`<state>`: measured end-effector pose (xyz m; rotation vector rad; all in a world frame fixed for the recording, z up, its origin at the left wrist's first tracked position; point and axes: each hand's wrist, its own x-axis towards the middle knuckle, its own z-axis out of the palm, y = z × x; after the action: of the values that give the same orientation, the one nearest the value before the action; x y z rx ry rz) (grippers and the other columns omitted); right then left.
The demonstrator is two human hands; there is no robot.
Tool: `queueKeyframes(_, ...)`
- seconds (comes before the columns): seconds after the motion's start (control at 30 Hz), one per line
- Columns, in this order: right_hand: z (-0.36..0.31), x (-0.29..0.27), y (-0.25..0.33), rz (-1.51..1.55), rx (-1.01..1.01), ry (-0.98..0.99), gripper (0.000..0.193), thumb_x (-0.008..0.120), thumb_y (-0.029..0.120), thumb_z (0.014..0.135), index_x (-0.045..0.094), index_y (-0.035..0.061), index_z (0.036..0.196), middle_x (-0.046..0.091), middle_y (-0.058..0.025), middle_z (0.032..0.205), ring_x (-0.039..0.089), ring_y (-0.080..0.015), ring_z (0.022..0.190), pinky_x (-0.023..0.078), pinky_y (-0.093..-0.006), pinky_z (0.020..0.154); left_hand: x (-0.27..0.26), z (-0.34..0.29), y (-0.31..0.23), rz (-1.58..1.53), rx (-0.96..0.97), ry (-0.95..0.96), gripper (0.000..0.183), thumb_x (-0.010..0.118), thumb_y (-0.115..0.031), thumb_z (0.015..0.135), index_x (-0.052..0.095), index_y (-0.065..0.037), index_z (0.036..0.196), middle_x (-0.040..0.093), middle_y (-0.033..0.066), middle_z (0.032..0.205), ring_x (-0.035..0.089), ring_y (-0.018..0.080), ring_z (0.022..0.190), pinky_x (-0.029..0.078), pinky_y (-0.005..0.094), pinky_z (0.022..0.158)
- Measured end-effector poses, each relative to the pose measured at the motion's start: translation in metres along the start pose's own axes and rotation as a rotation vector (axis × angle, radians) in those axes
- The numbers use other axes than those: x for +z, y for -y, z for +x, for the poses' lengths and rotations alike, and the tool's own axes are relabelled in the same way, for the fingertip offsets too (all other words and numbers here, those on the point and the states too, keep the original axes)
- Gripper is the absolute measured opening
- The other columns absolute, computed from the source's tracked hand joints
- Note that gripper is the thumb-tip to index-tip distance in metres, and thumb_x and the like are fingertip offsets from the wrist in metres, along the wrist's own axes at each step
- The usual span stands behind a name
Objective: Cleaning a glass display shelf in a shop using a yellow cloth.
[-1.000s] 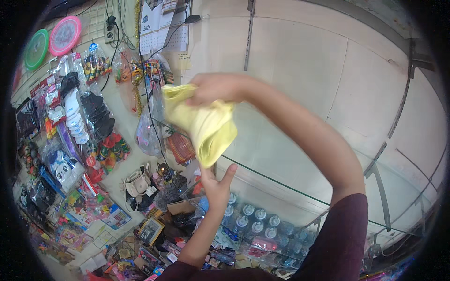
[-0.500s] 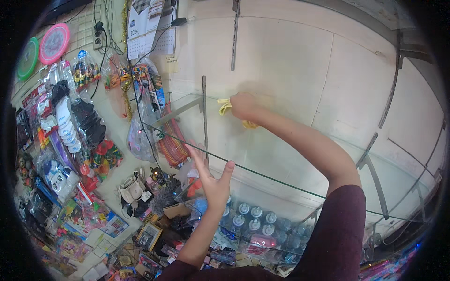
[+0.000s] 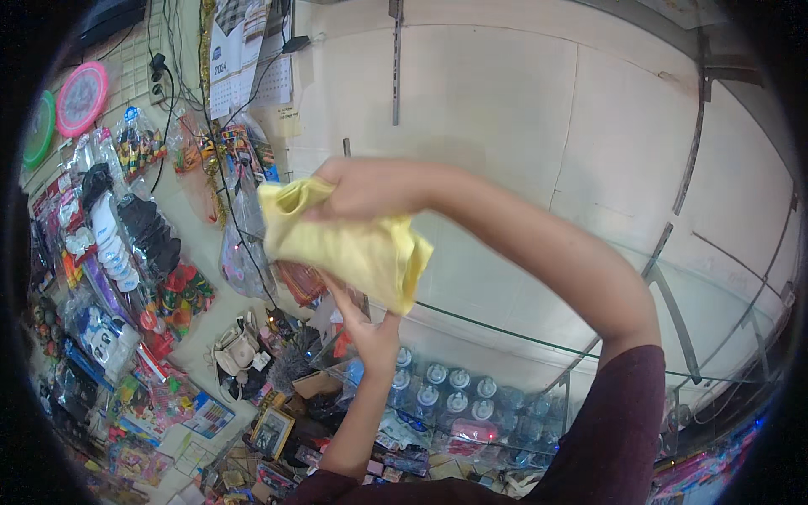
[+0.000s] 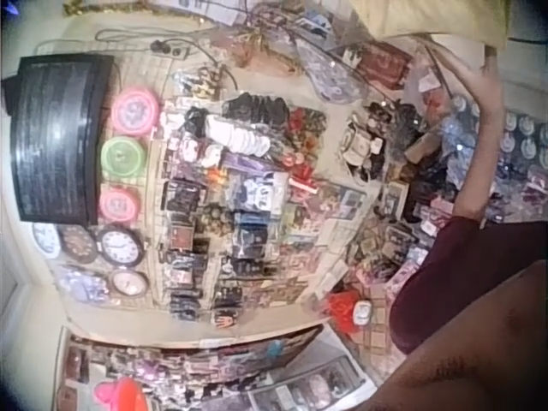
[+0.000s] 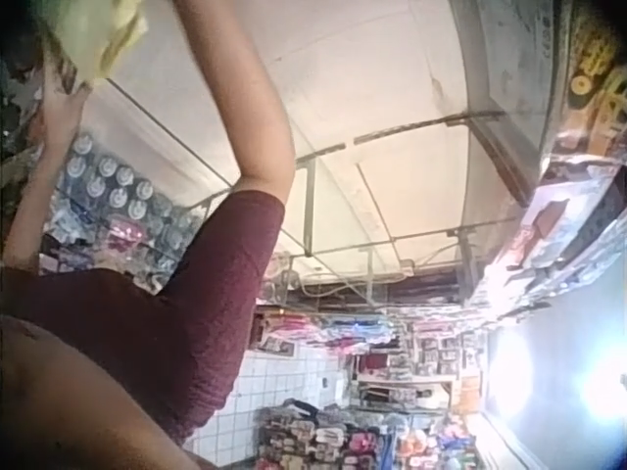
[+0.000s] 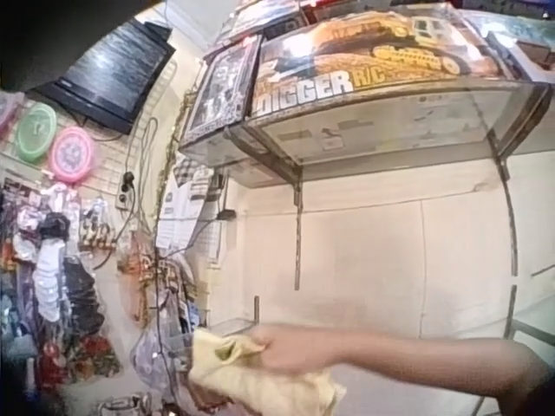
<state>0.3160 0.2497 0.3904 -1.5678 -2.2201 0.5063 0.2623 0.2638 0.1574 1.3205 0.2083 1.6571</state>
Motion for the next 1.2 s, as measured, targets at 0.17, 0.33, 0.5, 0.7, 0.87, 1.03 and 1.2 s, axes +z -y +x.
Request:
queueKeyframes(0.17,-0.006,-0.059,-0.041,-0.534,0.165,-0.222,0.022,0.055,0.017,0.086,0.059,0.0013,0.099,0.063,-0.0111,0.083,0.059,-0.0226,0.073,0.046,-0.0360,0.067,-0.004,0.002,-0.017,0.107,0.121,-0.003,0.110,0.078,-0.020,0.069,-0.001,-0.004,0.144,0.008,0.0181,0.149,0.015,0.0293,0.137,0.013,0.0436,0.110)
queueKeyframes(0.33,-0.015,-0.038,-0.155,-0.844,0.427,-0.128,0.015,0.053,0.010,0.081,0.059,0.0038,0.093,0.062,-0.0164,0.086,0.059,-0.0306,0.082,0.046,-0.0412,0.071,0.009,-0.006,-0.027,0.144,0.095,0.018,0.117,0.080,-0.034,0.066,-0.001,0.000,0.143,0.003,0.0238,0.148,0.008,0.0355,0.137,0.008,0.0458,0.110)
queueKeyframes(0.5,-0.014,0.014,-0.160,-0.829,0.433,-0.470,0.015,0.051,0.007,0.078,0.059,0.0069,0.090,0.061,-0.0148,0.081,0.060,-0.0331,0.079,0.046,-0.0447,0.070,0.000,-0.004,-0.030,0.259,0.095,0.020,0.121,0.081,-0.038,0.063,-0.002,0.000,0.143,0.001,0.0258,0.148,0.004,0.0379,0.137,0.008,0.0489,0.109)
queueKeyframes(0.7,-0.022,-0.011,-0.161,-0.831,0.388,-0.334,0.013,0.058,0.016,0.079,0.061,0.0054,0.085,0.063,-0.0148,0.078,0.060,-0.0335,0.076,0.046,-0.0443,0.069,0.004,-0.004,-0.039,0.294,0.072,0.066,0.121,0.081,-0.038,0.064,-0.003,-0.001,0.144,-0.001,0.0253,0.148,0.005,0.0376,0.137,0.008,0.0479,0.109)
queueKeyframes(0.87,-0.013,0.015,-0.086,-0.500,0.172,-0.321,0.013,0.060,0.015,0.078,0.061,0.0025,0.082,0.061,-0.0191,0.076,0.059,-0.0368,0.075,0.045,-0.0432,0.066,0.000,-0.002,-0.029,0.204,0.061,0.062,0.125,0.082,-0.031,0.063,-0.010,-0.003,0.143,0.001,0.0258,0.148,0.005,0.0358,0.138,0.008,0.0471,0.110)
queueKeyframes(1.03,-0.026,0.046,0.002,-0.474,0.015,-0.182,0.014,0.059,0.012,0.078,0.060,0.0001,0.086,0.060,-0.0197,0.075,0.058,-0.0382,0.074,0.046,-0.0418,0.065,0.006,-0.004,-0.034,0.059,0.120,-0.059,0.131,0.084,-0.018,0.061,-0.021,-0.005,0.140,0.000,0.0236,0.148,0.009,0.0345,0.137,0.008,0.0459,0.111)
queueKeyframes(1.2,-0.042,0.014,0.012,-0.064,-0.023,-0.025,0.018,0.060,0.014,0.081,0.060,0.0011,0.094,0.063,-0.0083,0.076,0.061,-0.0177,0.072,0.048,-0.0313,0.068,-0.001,-0.013,-0.017,0.260,0.121,-0.071,0.118,0.077,-0.004,0.063,-0.010,-0.007,0.143,0.010,0.0203,0.148,0.017,0.0321,0.136,0.012,0.0473,0.111)
